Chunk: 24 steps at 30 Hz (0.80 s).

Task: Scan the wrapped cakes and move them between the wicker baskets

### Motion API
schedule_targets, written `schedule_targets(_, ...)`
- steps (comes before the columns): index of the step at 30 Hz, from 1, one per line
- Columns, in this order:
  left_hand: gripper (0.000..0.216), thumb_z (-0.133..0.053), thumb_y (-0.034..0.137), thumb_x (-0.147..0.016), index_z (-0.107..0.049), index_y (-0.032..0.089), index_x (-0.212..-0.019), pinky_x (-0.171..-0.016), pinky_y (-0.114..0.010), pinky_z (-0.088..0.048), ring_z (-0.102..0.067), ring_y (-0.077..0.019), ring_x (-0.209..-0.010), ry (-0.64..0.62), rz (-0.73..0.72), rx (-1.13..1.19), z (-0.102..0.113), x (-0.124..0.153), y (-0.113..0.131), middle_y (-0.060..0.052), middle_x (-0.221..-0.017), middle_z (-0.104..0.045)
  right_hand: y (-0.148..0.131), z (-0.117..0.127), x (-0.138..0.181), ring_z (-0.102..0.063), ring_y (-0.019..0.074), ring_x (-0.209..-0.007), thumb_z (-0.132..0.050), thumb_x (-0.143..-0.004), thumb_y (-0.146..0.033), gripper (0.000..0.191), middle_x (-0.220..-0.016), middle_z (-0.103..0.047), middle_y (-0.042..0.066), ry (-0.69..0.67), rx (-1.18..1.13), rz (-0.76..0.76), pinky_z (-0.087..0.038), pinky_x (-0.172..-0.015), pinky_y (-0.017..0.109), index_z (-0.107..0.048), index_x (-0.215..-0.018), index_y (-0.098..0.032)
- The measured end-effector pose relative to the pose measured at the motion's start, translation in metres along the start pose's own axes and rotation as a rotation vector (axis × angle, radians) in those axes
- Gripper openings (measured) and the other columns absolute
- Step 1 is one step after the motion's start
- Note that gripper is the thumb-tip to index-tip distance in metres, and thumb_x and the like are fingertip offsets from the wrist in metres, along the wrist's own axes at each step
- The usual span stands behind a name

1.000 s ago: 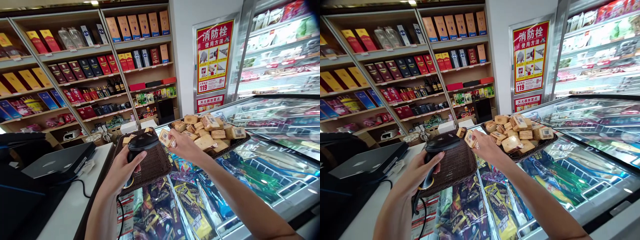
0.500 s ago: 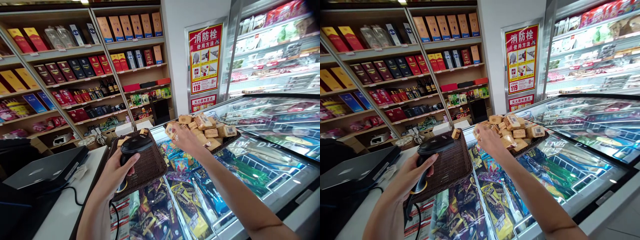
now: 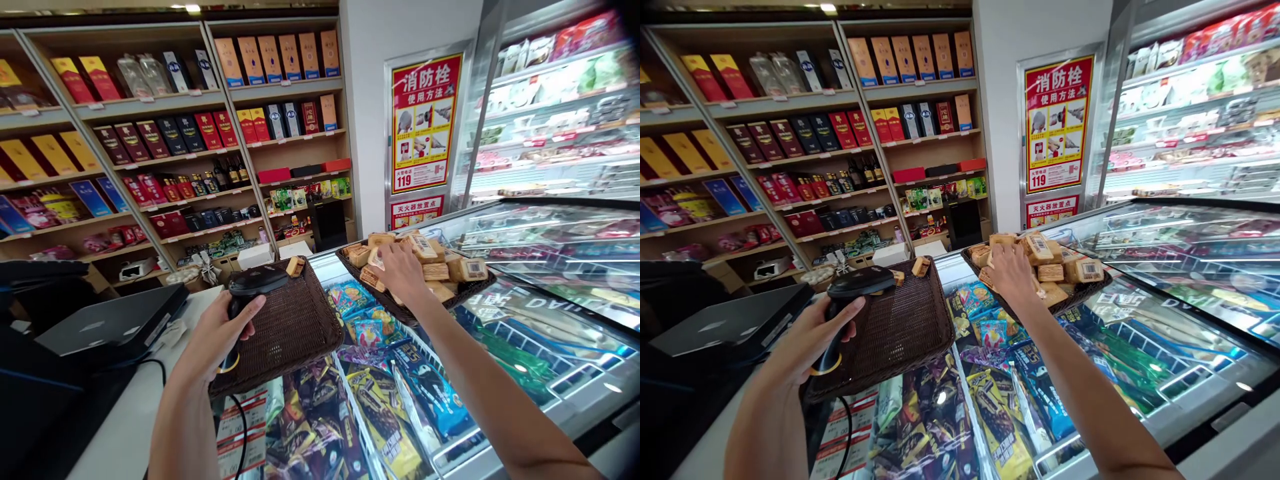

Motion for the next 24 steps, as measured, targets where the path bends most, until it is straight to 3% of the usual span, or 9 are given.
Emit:
schedule_targets(3, 0.053, -0.07, 0.07, -0.072, -0.057, 0.019, -0.081, -0.051, -0.024, -0.043, -0.058, -0.015, -0.053, 0.078, 0.041, -0.059, 0.016, -0.005, -0.013, 0.003, -0.057, -0.059, -0.036, 0.002, 0.009, -0.052, 0.0369, -0.111, -0.063, -0.089, -0.03, 0.023, -0.112, -0.063, 0.019, -0.002, -0.074, 0.078, -0.043, -0.091, 0.047, -0.057, -0.107, -0.017)
schedule_targets(5, 0.055, -0.069, 0.072, -0.071, -0.058, 0.019, -0.081, -0.05, -0.025, -0.045, -0.06, -0.016, -0.053, 0.101, 0.062, -0.071, 0.021, -0.008, -0.021, 0.003, -0.058, -0.058, -0.068, -0.011, 0.014, -0.054, 0.0357, -0.108, -0.063, -0.09, -0.031, 0.021, -0.109, -0.065, 0.018, -0.064, -0.113, 0.148, -0.043, -0.09, 0.046, -0.058, -0.106, -0.019)
schedule_targets(8, 0.056, -0.067, 0.073, -0.071, -0.059, 0.019, -0.084, -0.049, -0.026, -0.047, -0.061, -0.0173, -0.054, 0.123, 0.075, -0.07, 0.026, -0.012, -0.029, 0.002, -0.059, -0.058, -0.119, -0.049, 0.011, -0.057, 0.0336, -0.108, -0.06, -0.092, -0.031, 0.022, -0.108, -0.067, 0.017, -0.228, -0.114, 0.24, -0.045, -0.088, 0.042, -0.058, -0.11, -0.02)
schedule_targets(12, 0.056, -0.068, 0.072, -0.071, -0.06, 0.019, -0.085, -0.049, -0.027, -0.047, -0.062, -0.0182, -0.054, 0.144, 0.089, -0.045, 0.031, -0.011, -0.034, 0.001, -0.06, -0.059, -0.17, -0.118, -0.015, -0.057, 0.0314, -0.116, -0.06, -0.092, -0.032, 0.04, -0.122, -0.063, 0.017, -0.438, -0.058, 0.242, -0.046, -0.089, 0.039, -0.052, -0.129, -0.019)
schedule_targets(15, 0.055, -0.068, 0.072, -0.07, -0.06, 0.019, -0.083, -0.049, -0.027, -0.046, -0.061, -0.0181, -0.053, 0.151, 0.096, -0.022, 0.033, -0.009, -0.034, 0.001, -0.06, -0.059, -0.197, -0.165, -0.041, -0.056, 0.0319, -0.119, -0.068, -0.086, -0.029, 0.052, -0.135, -0.055, 0.018, -0.496, -0.033, 0.241, -0.045, -0.091, 0.038, -0.053, -0.135, -0.022)
schedule_targets(19, 0.051, -0.069, 0.069, -0.072, -0.06, 0.02, -0.081, -0.05, -0.026, -0.045, -0.061, -0.0175, -0.054, 0.156, 0.097, 0.004, 0.035, -0.004, -0.031, 0.002, -0.059, -0.059, -0.222, -0.212, -0.067, -0.038, 0.0376, -0.136, -0.073, -0.081, -0.027, 0.057, -0.155, -0.035, 0.02, -0.502, 0.001, 0.259, -0.038, -0.1, 0.044, -0.055, -0.135, -0.026)
schedule_targets(21, 0.048, -0.068, 0.067, -0.074, -0.059, 0.02, -0.08, -0.05, -0.025, -0.044, -0.061, -0.0169, -0.054, 0.161, 0.09, 0.009, 0.036, -0.001, -0.028, 0.002, -0.058, -0.058, -0.231, -0.228, -0.074, -0.031, 0.0374, -0.139, -0.071, -0.082, -0.028, 0.055, -0.152, -0.037, 0.021, -0.498, 0.005, 0.269, -0.033, -0.103, 0.047, -0.056, -0.134, -0.024)
schedule_targets(24, 0.046, -0.067, 0.066, -0.076, -0.06, 0.02, -0.082, -0.05, -0.025, -0.044, -0.061, -0.0165, -0.054, 0.171, 0.091, 0.019, 0.038, 0.001, -0.026, 0.003, -0.058, -0.057, -0.237, -0.242, -0.08, -0.035, 0.0355, -0.135, -0.066, -0.086, -0.027, 0.049, -0.14, -0.048, 0.025, -0.487, -0.01, 0.259, -0.031, -0.103, 0.047, -0.056, -0.132, -0.016)
Point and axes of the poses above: each hand's wrist, its own x-axis away from the middle knuckle, its own z-axis out of the back of the hand, y = z × x, the point moved 8 cm from there along -x, towards the middle knuckle
